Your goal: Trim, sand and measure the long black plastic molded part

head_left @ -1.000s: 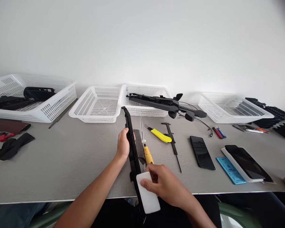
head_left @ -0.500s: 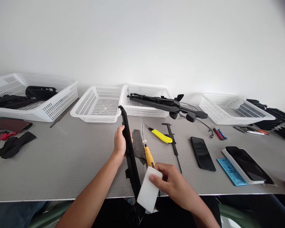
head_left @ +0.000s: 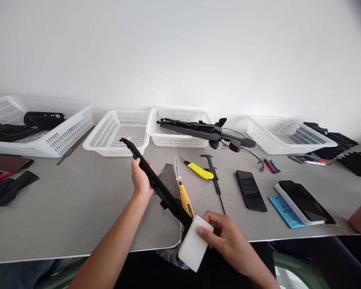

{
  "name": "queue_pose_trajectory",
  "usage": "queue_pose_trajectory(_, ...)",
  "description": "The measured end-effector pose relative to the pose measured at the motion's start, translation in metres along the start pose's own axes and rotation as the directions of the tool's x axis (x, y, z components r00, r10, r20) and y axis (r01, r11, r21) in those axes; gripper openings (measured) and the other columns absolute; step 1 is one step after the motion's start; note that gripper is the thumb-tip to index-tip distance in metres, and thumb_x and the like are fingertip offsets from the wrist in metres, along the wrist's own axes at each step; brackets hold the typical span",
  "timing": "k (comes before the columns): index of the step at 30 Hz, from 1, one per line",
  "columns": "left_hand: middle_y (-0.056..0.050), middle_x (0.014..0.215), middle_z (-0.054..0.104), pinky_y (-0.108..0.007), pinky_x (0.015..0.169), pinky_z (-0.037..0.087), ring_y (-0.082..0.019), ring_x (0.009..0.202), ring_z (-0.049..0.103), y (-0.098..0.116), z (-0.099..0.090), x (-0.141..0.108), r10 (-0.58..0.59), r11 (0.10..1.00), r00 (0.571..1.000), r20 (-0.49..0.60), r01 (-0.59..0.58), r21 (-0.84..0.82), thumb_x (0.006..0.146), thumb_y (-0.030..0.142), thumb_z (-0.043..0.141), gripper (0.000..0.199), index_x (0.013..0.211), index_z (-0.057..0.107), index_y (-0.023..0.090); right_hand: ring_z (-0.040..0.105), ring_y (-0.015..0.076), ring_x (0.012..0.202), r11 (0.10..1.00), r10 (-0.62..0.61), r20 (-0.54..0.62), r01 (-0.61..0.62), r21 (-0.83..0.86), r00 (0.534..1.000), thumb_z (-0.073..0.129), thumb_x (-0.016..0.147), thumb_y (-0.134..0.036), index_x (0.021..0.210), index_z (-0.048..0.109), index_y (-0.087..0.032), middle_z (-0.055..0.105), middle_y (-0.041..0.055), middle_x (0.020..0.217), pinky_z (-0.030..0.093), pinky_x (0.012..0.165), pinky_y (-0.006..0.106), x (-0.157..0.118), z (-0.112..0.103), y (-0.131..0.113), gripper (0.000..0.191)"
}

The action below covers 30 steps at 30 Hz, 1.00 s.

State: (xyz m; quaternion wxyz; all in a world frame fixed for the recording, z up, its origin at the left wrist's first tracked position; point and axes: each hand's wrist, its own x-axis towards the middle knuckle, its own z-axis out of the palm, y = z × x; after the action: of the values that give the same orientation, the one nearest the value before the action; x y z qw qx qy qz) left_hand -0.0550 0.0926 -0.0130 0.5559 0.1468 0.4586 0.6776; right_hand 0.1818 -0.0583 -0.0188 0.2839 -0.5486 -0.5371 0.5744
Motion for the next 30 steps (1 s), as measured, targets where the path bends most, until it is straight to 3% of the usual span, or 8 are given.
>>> queue_pose_trajectory(10,0.007,0.057,0.047,-0.021,0.041,0.036,-0.011,0.043,0.040,-0.003,-0.004,0.007,0.042,0.999,0.996,-0.078,-0.043,-0.012,0.091,0.045,0.054,0.028,0.073,0.045,0.026,0.049,0.0148,0.066,0.997,-0.022,-0.132,0.031,0.069,0.991,0.070,0.092,-0.074,0.079,0.060,-0.019,0.054,-0.0010,0.071,0.041,0.059,0.026,0.002,0.000,0.000,0.057)
queue_pose_trajectory(14,0.006,0.054,0.043,-0.023,0.037,0.030,-0.010,0.040,0.037,-0.002,-0.003,0.006,0.016,0.999,0.999,-0.046,-0.015,0.028,0.093,0.045,0.050,0.032,0.068,0.043,0.026,0.052,0.0152,0.066,0.995,-0.022,-0.027,0.024,0.101,0.999,0.072,0.091,-0.071,0.080,0.063,-0.018,0.058,0.0004,0.073,0.041,0.059,0.027,0.005,-0.003,-0.001,0.055)
queue_pose_trajectory(16,0.006,0.054,0.044,-0.023,0.036,0.031,-0.011,0.039,0.038,-0.002,-0.002,0.005,0.015,0.999,0.999,-0.040,-0.014,0.033,0.092,0.044,0.052,0.031,0.069,0.042,0.026,0.048,0.0138,0.061,0.994,-0.054,-0.142,0.067,0.090,0.988,0.073,0.091,-0.071,0.080,0.065,-0.018,0.055,-0.0010,0.067,0.037,0.055,0.026,0.008,-0.009,0.000,0.054)
queue_pose_trajectory(20,0.005,0.055,0.043,-0.022,0.036,0.030,-0.010,0.039,0.036,-0.003,-0.002,0.001,0.002,1.000,1.000,0.009,-0.003,0.026,0.092,0.039,0.054,0.027,0.070,0.044,0.026,0.035,0.0119,0.049,0.966,-0.148,-0.447,0.225,0.124,0.882,0.072,0.095,-0.065,0.096,0.067,-0.022,0.041,-0.0075,0.054,0.028,0.048,0.025,0.005,-0.018,0.001,0.044)
queue_pose_trajectory(22,0.006,0.054,0.041,-0.022,0.035,0.028,-0.010,0.039,0.034,-0.004,-0.001,-0.001,-0.007,0.999,0.999,0.034,0.005,0.040,0.093,0.038,0.053,0.029,0.069,0.042,0.026,0.047,0.0153,0.054,0.944,-0.220,-0.320,0.284,0.169,0.922,0.074,0.094,-0.062,0.110,0.066,-0.024,0.055,-0.0034,0.061,0.037,0.052,0.028,-0.001,-0.016,0.000,0.042)
queue_pose_trajectory(25,0.006,0.054,0.041,-0.022,0.035,0.028,-0.010,0.039,0.033,-0.003,0.001,-0.002,-0.010,0.999,1.000,0.013,0.009,0.049,0.094,0.037,0.051,0.028,0.069,0.043,0.026,0.063,0.0229,0.078,0.931,-0.281,-0.040,0.282,0.229,0.959,0.074,0.089,-0.070,0.121,0.064,-0.027,0.071,0.0085,0.102,0.049,0.063,0.033,-0.011,-0.008,-0.001,0.055)
queue_pose_trajectory(27,0.005,0.055,0.043,-0.022,0.035,0.028,-0.010,0.039,0.035,-0.003,0.002,-0.002,-0.014,0.999,1.000,-0.007,0.014,0.045,0.094,0.035,0.049,0.028,0.069,0.043,0.025,0.060,0.0217,0.082,0.953,-0.237,-0.034,0.239,0.184,0.971,0.072,0.091,-0.071,0.112,0.063,-0.027,0.067,0.0087,0.112,0.048,0.063,0.031,-0.013,-0.003,0.001,0.050)
queue_pose_trajectory(30,0.005,0.055,0.046,-0.022,0.036,0.031,-0.010,0.040,0.037,-0.005,0.001,-0.001,0.006,0.998,1.000,-0.005,-0.006,0.061,0.093,0.036,0.050,0.030,0.067,0.042,0.026,0.049,0.0170,0.074,0.991,-0.133,-0.142,0.132,-0.016,0.981,0.072,0.097,-0.059,0.097,0.056,-0.024,0.057,0.0007,0.089,0.041,0.063,0.028,-0.010,0.002,0.006,0.038)
